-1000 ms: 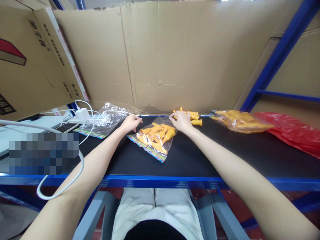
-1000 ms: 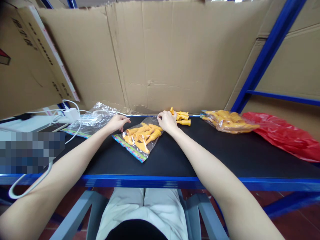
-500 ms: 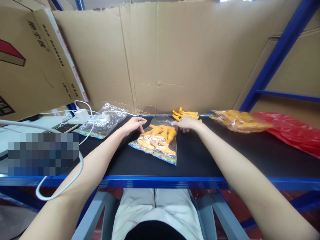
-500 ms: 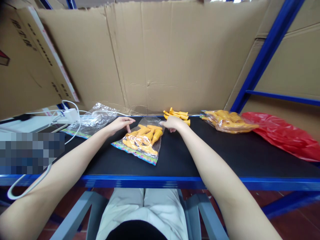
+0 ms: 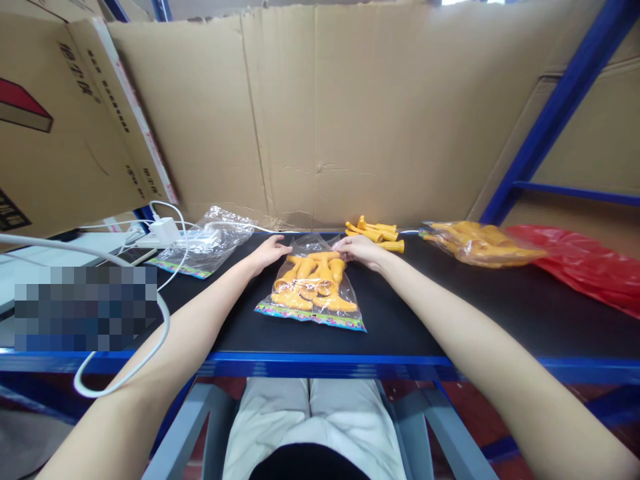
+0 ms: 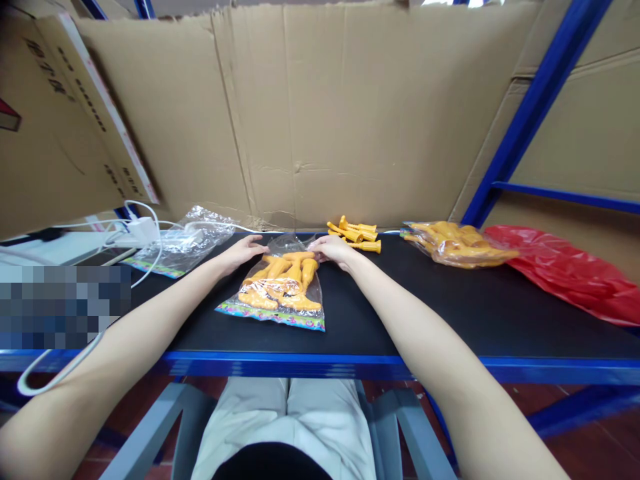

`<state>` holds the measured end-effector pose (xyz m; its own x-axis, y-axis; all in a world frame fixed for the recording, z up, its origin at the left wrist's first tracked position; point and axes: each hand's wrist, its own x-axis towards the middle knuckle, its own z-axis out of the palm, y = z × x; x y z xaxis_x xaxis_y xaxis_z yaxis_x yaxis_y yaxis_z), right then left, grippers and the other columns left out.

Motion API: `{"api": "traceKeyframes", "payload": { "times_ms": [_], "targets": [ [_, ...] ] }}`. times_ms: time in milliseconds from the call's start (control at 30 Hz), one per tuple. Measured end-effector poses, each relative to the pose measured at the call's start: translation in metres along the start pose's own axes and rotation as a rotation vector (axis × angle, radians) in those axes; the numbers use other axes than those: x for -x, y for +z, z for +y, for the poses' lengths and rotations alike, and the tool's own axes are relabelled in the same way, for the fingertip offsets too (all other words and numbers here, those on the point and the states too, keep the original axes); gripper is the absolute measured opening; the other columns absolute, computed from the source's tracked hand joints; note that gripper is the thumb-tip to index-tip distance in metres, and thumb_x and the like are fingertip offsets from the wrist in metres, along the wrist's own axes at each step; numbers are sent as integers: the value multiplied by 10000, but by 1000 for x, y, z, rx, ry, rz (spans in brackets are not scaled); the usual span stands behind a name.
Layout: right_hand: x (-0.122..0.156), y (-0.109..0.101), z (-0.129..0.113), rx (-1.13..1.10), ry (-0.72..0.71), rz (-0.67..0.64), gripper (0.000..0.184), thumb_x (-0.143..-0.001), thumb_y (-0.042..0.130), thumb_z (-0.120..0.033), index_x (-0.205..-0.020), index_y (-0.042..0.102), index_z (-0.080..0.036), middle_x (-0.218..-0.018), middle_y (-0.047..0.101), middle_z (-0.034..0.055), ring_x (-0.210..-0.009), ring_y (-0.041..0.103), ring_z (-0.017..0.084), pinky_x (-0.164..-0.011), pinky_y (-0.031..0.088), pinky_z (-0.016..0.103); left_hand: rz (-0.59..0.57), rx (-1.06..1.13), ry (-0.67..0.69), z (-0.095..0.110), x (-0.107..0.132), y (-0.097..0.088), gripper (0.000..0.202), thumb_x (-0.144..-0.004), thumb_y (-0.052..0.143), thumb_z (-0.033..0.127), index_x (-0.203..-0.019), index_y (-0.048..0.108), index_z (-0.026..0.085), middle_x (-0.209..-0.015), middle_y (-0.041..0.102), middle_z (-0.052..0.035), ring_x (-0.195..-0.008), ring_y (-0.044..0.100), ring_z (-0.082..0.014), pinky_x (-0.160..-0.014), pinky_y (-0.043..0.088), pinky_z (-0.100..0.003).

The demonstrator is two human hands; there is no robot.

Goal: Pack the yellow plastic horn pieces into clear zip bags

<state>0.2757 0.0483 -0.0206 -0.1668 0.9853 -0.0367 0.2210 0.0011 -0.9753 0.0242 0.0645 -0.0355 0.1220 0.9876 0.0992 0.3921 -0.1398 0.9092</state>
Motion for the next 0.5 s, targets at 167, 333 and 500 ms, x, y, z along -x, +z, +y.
{"api": "traceKeyframes", "payload": {
  "times_ms": [167,333,500],
  "targets": [
    [6,-1,-5,-63,40,-46,102,-783,541,-110,-686,567,-126,-621,607,36,-528,572,93,-559,491,219,96,36,-27,4,0,-3,430,-630,644,127,-1041,517,118,-734,664,-42,-814,626,-184,-817,439,-309],
    [7,-6,-5,-42,144,-34,135,-807,516,-94,-675,520,-123,-643,630,71,-554,614,131,-574,524,269,196,46,-65,3,-3,-7,455,-587,613,61,-1013,485,156,-662,630,2,-720,623,-172,-739,459,-300],
    [8,-5,-3,-136,53,-71,110,-806,529,-97,-698,540,-117,-624,611,42,-573,593,95,-617,515,227,108,115,-55,3,-1,-9,439,-591,674,162,-995,502,141,-699,646,-23,-720,625,-169,-736,455,-296]
  ]
}}
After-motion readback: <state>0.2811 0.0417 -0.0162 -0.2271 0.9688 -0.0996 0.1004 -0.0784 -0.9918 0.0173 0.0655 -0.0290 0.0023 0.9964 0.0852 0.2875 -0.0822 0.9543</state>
